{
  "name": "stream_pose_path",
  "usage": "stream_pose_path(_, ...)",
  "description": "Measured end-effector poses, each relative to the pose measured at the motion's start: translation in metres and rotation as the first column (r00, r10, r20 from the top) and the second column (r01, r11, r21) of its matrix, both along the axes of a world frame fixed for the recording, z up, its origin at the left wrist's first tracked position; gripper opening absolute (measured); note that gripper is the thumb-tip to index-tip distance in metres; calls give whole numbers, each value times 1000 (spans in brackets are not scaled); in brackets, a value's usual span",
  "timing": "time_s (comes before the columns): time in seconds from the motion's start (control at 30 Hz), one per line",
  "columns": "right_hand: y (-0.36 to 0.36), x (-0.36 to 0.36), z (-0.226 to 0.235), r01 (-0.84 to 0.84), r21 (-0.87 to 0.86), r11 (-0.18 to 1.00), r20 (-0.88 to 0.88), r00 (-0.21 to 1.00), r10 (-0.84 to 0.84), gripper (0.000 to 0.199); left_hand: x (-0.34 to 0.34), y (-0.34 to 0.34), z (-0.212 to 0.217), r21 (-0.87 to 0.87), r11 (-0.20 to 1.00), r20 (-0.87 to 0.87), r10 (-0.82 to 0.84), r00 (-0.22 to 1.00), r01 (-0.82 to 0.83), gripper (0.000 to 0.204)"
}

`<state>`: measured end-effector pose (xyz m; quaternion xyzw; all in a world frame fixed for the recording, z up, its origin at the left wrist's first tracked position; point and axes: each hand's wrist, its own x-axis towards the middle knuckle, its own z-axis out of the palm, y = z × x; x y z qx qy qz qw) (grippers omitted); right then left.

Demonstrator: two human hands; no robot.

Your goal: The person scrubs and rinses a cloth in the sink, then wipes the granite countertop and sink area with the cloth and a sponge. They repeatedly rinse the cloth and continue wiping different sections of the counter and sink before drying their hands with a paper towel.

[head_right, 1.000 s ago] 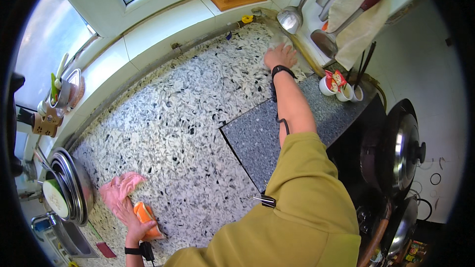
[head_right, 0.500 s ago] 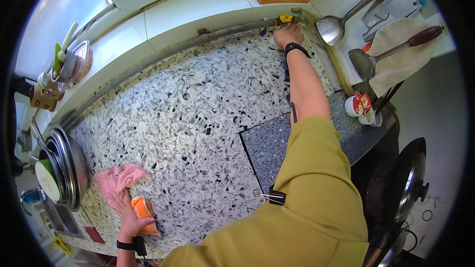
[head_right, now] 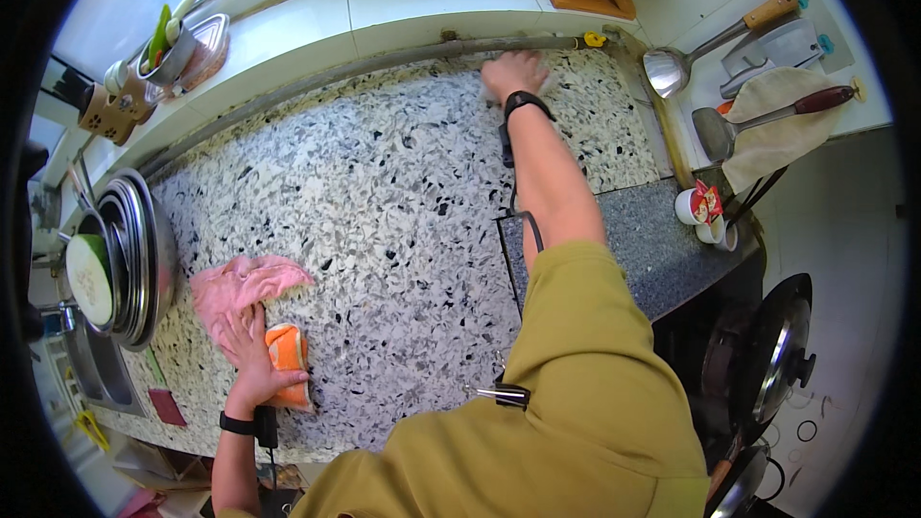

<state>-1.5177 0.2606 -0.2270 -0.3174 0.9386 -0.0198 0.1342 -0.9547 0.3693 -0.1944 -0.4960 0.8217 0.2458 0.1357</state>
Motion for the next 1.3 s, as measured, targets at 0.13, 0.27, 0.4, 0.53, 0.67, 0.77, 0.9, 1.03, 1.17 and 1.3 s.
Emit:
stream_pose_path(0.13, -3, 43, -2, -122, -79, 989, 9, 992, 123, 66, 1, -4, 0, -25, 994, -143, -110, 984, 108, 135)
stream_pose_path(0.27, -17, 110, -4, -28, -153, 988, 53, 998, 37, 68, 3, -4, -3, -16, 997, -24, -71, 997, 70, 132)
stream_pose_path(0.4, -63, 196, 2, 27, -131, 991, 93, 996, -15, 71, 7, -2, -7, -61, 997, -116, -62, 991, 55, 129)
stream_pose_path(0.53, -91, 255, 11, 46, -182, 982, 92, 995, -30, 72, 9, -2, -6, -71, 994, -56, -86, 995, 82, 130)
stream_pose_path(0.67, -89, 270, 4, 16, -157, 987, -92, 995, -30, 72, 8, -4, -5, 1, 999, -42, -43, 998, 43, 132)
stream_pose_path(0.77, -88, 269, -5, -148, -174, 974, 71, 984, 162, 70, 6, -4, -4, 52, 998, -23, -27, 999, 28, 133)
stream_pose_path(0.9, -86, 283, -8, -135, -267, 954, 6, 990, 142, 67, 6, -5, -7, 9, 999, -83, -45, 995, 46, 135)
stream_pose_path(1.03, -40, 310, 4, -514, -374, 772, 36, 824, 566, 58, 8, -5, -9, -59, 991, -86, -122, 989, 117, 135)
stream_pose_path(1.17, 52, 290, 14, -862, -364, 352, -37, 391, 920, 53, 8, -4, -12, -54, 990, -52, -129, 990, 127, 135)
stream_pose_path(1.3, 113, 161, 21, -838, -139, 527, 46, 526, 849, 53, 9, -4, -12, -64, 992, 19, -109, 994, 110, 134)
